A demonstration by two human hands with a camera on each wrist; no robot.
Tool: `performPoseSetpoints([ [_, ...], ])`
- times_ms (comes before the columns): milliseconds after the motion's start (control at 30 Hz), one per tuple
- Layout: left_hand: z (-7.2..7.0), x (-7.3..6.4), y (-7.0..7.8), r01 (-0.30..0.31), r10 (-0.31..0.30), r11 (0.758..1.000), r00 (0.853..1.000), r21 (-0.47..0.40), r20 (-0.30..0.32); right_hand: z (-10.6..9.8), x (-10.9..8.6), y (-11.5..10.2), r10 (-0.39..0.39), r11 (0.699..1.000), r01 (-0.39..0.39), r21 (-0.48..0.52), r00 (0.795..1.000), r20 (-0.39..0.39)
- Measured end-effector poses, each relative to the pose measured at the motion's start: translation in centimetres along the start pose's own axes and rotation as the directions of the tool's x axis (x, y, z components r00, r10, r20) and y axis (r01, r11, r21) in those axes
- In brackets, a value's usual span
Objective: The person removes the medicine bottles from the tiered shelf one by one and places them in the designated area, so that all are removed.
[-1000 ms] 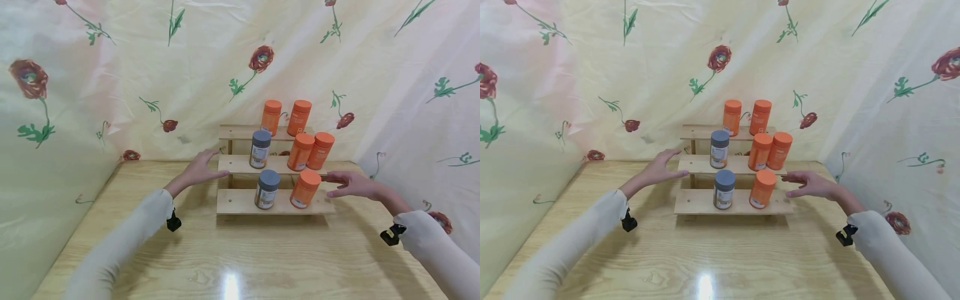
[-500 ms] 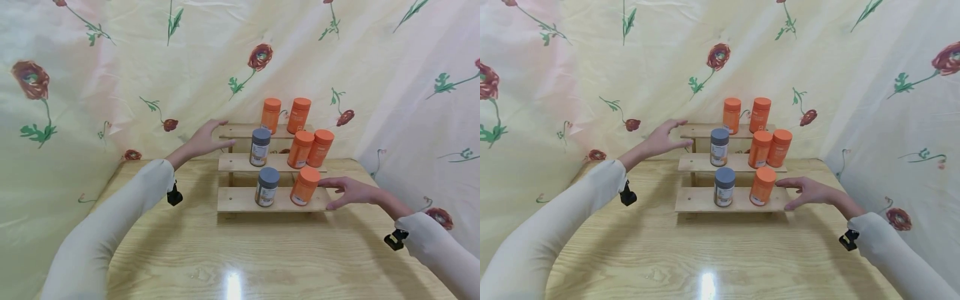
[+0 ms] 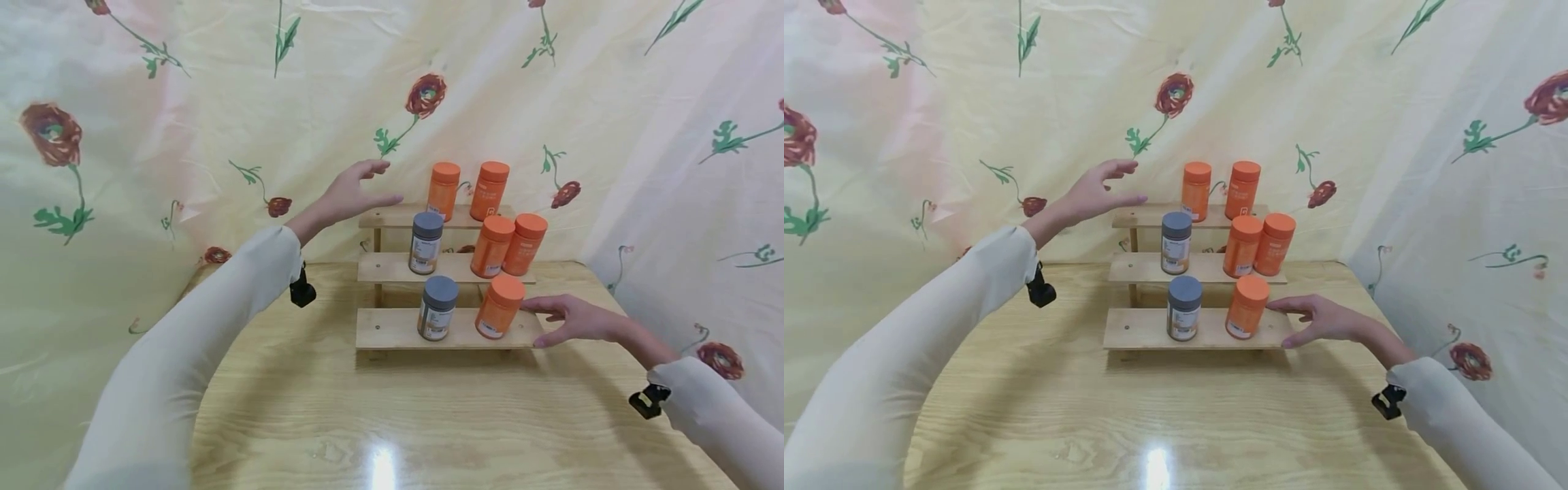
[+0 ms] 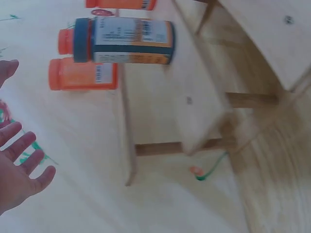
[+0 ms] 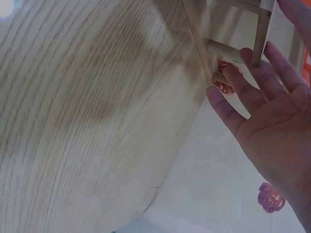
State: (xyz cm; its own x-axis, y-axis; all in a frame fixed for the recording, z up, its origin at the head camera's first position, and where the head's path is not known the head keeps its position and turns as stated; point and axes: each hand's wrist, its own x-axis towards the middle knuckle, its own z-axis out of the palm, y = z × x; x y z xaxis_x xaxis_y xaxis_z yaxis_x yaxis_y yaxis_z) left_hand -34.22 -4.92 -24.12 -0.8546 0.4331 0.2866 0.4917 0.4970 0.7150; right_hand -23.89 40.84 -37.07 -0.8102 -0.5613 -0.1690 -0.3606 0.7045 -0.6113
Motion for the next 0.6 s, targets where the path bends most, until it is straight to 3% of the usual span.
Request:
performPoseSetpoints([
  [167, 0.2, 1.4, 0.9, -0.020, 0.019, 0.998, 1.000, -0.063, -0.016, -0.1, 0.0, 0.2, -0.008, 0.999, 0.008, 0.034, 1.000, 0.003],
  [333, 1.2, 2.7, 1.3, -0.016, 0.016, 0.995, 1.000, -0.102, -0.003, 0.1, 0.1, 0.4, -0.006, 1.000, 0.006, 0.024, 1.000, -0.003],
  [600, 3.0, 4.7, 0.8, 0.006, -0.009, 0.989, 1.000, -0.147, -0.020, 0.0, 0.2, 0.3, -0.043, 0.999, 0.043, -0.008, 0.999, -0.001],
])
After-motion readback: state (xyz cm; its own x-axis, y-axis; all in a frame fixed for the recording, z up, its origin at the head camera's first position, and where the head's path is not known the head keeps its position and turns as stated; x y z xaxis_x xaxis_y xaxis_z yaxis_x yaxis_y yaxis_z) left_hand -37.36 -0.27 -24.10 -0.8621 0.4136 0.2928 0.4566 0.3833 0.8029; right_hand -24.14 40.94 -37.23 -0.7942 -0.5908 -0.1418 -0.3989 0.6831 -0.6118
